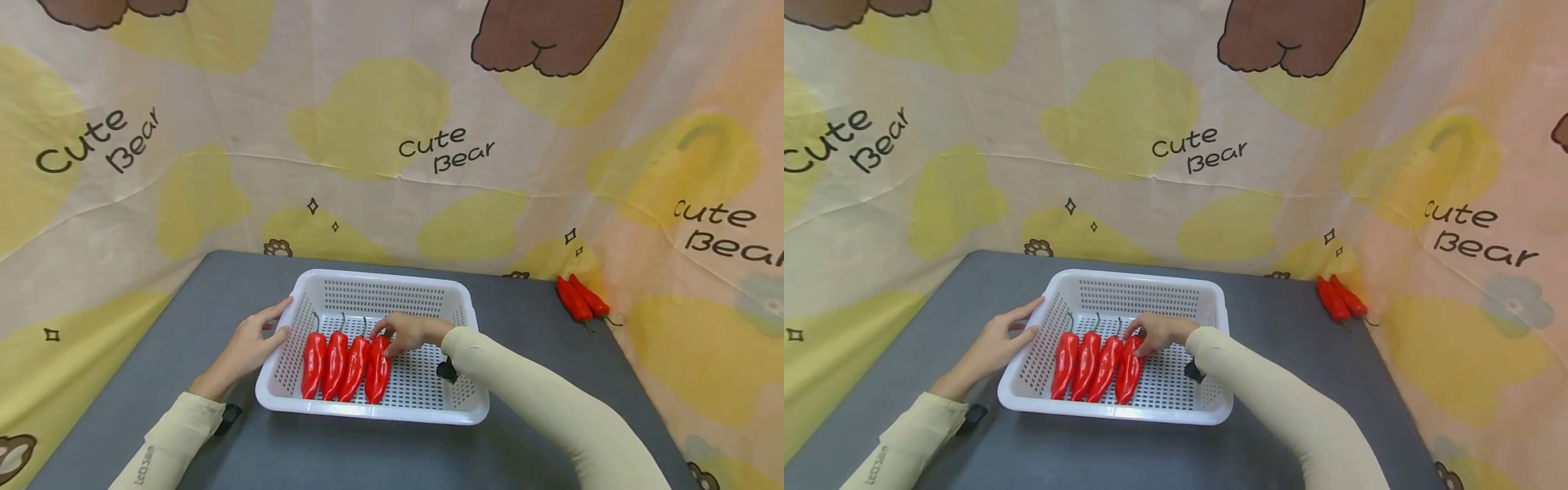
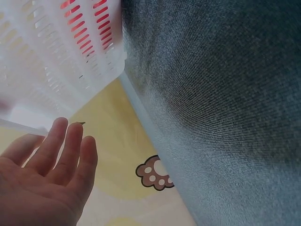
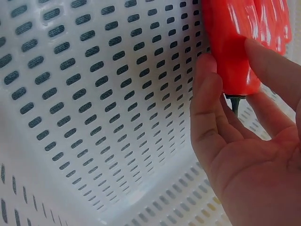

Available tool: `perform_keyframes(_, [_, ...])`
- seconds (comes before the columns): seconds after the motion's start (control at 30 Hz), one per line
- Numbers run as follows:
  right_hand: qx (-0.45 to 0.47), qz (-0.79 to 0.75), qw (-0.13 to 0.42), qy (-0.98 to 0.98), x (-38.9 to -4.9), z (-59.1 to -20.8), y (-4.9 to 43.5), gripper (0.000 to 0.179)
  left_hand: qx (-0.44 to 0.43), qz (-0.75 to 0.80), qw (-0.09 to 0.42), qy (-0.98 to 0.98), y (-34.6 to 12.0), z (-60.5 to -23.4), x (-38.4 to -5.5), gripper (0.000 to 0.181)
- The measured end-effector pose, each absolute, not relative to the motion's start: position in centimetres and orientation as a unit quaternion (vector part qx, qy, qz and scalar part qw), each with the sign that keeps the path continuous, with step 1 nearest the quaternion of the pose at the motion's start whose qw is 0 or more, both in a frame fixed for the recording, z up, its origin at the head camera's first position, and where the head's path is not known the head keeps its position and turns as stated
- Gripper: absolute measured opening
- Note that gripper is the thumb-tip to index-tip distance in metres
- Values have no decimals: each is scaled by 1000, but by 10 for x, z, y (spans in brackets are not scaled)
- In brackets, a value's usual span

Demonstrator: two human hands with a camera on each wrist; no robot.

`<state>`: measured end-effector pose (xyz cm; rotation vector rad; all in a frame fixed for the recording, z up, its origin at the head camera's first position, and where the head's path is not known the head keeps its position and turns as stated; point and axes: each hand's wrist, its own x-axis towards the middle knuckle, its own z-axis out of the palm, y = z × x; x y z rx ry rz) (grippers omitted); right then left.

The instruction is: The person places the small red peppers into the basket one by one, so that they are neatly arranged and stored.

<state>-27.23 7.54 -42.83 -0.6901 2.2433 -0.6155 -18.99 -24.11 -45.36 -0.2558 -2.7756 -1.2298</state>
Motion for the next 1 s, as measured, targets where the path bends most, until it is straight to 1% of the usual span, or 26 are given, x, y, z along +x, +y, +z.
perform_keyframes(0.5, [-252, -250, 356, 864, -270, -428, 76, 42, -88, -403, 51, -910, -241, -454, -190, 59])
perform_keyframes(0.7, [-249, -255, 360, 862, -270, -428, 78, 44, -89, -404, 55, -909, -242, -454, -191, 58])
perform_keyframes(1.0, [-253, -273, 373, 850, -270, -425, 81, 49, -83, -412, 43, -906, -241, -453, -189, 60])
